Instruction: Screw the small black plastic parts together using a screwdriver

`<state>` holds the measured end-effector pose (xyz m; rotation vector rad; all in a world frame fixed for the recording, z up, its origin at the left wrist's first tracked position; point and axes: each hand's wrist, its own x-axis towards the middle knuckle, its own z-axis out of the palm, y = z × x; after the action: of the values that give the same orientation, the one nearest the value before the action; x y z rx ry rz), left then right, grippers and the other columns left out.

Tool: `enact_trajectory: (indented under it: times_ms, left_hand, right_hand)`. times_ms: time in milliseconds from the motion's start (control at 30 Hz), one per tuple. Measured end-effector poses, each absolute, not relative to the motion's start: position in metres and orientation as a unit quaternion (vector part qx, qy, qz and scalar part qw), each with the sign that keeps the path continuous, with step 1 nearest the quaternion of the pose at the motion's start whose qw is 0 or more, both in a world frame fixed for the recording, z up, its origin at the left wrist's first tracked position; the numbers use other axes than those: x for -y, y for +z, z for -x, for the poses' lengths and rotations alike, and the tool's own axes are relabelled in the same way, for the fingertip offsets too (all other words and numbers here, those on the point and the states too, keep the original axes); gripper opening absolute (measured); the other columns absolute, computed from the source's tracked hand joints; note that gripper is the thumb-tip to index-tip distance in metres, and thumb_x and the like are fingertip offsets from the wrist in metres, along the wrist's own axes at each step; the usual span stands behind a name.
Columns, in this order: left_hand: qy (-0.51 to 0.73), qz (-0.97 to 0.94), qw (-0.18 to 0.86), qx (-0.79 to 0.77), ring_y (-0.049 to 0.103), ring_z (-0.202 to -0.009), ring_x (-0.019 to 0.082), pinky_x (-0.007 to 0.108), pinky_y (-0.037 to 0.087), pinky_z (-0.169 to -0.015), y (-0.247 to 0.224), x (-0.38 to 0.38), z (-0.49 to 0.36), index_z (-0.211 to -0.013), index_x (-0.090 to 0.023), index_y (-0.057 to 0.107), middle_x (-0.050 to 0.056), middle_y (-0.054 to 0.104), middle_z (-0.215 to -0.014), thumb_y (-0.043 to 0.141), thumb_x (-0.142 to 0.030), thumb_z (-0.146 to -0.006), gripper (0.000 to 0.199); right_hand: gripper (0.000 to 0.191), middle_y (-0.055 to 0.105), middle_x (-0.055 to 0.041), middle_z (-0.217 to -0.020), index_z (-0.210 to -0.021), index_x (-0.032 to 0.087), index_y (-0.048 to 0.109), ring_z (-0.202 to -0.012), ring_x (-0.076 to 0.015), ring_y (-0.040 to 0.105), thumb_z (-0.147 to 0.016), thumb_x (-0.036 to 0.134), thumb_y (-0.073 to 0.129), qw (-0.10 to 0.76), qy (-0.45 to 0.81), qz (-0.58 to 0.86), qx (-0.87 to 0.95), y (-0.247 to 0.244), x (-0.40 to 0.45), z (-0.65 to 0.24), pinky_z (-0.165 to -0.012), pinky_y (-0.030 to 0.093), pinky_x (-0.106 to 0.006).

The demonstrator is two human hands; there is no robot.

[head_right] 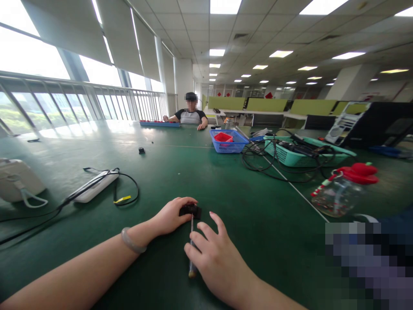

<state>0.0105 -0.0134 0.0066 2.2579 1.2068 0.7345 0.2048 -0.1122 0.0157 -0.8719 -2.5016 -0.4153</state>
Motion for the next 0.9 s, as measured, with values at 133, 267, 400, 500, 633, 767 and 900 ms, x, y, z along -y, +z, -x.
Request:
enact_trajectory:
  times_ms: [133,267,400,500,633,767,900]
  left_hand:
    - [0.272,-0.818,0.241,-0.445,0.061,-0.102,0.022,0.034,0.047,-0.093,0.004,0.011,-0.011,-0.115,-0.025,0.062,0.003,0.068,-0.108,0.067,-0.022,-0.075,0.041]
    - [0.27,-0.818,0.242,-0.447,0.061,-0.1,0.022,0.033,0.048,-0.091,0.003,0.01,-0.01,-0.112,-0.025,0.064,0.003,0.068,-0.105,0.068,-0.021,-0.073,0.039]
    - [0.263,-0.824,0.236,-0.444,0.06,-0.101,0.022,0.034,0.047,-0.091,0.003,0.01,-0.01,-0.113,-0.025,0.063,0.003,0.068,-0.105,0.068,-0.022,-0.074,0.039]
    - [0.263,-0.826,0.236,-0.438,0.06,-0.101,0.022,0.034,0.047,-0.091,0.003,0.011,-0.01,-0.115,-0.025,0.061,0.003,0.068,-0.106,0.068,-0.025,-0.076,0.04]
    - [0.26,-0.828,0.236,-0.438,0.06,-0.101,0.022,0.035,0.047,-0.092,0.003,0.011,-0.01,-0.116,-0.025,0.061,0.003,0.067,-0.107,0.067,-0.027,-0.077,0.04]
    - [0.257,-0.825,0.233,-0.446,0.06,-0.1,0.023,0.035,0.047,-0.091,0.003,0.011,-0.011,-0.118,-0.024,0.06,0.004,0.066,-0.106,0.068,-0.028,-0.076,0.043]
    - [0.258,-0.821,0.226,-0.456,0.06,-0.1,0.024,0.035,0.047,-0.091,0.0,0.01,-0.011,-0.12,-0.02,0.06,0.006,0.067,-0.107,0.07,-0.029,-0.075,0.047]
  right_hand:
    - [0.021,0.07,-0.0014,-0.104,-0.103,0.026,0.066,-0.111,-0.0225,0.055,-0.089,0.016,0.055,0.264,-0.152,0.318,0.898,0.016,0.109,-0.207,-0.112,0.017,-0.057]
    - [0.021,0.071,0.0,-0.104,-0.105,0.026,0.066,-0.108,-0.0216,0.057,-0.089,0.016,0.055,0.313,-0.149,0.319,0.882,0.019,0.106,-0.211,-0.112,0.015,-0.056]
    - [0.021,0.072,0.0009,-0.102,-0.104,0.026,0.066,-0.106,-0.0212,0.058,-0.089,0.017,0.056,0.333,-0.146,0.316,0.876,0.021,0.104,-0.212,-0.112,0.015,-0.055]
    - [0.022,0.072,0.0014,-0.103,-0.104,0.027,0.067,-0.104,-0.0206,0.058,-0.089,0.016,0.055,0.347,-0.154,0.312,0.871,0.021,0.103,-0.212,-0.112,0.017,-0.053]
    - [0.026,0.072,0.0022,-0.105,-0.105,0.027,0.067,-0.103,-0.021,0.058,-0.087,0.013,0.055,0.353,-0.162,0.318,0.865,0.021,0.1,-0.213,-0.111,0.019,-0.052]
    - [0.027,0.072,0.0025,-0.104,-0.104,0.028,0.067,-0.103,-0.0224,0.059,-0.086,0.013,0.056,0.353,-0.166,0.33,0.86,0.022,0.098,-0.214,-0.11,0.021,-0.053]
    - [0.031,0.072,0.0014,-0.105,-0.104,0.028,0.067,-0.103,-0.0237,0.059,-0.083,0.009,0.054,0.353,-0.169,0.348,0.852,0.023,0.096,-0.217,-0.109,0.023,-0.055]
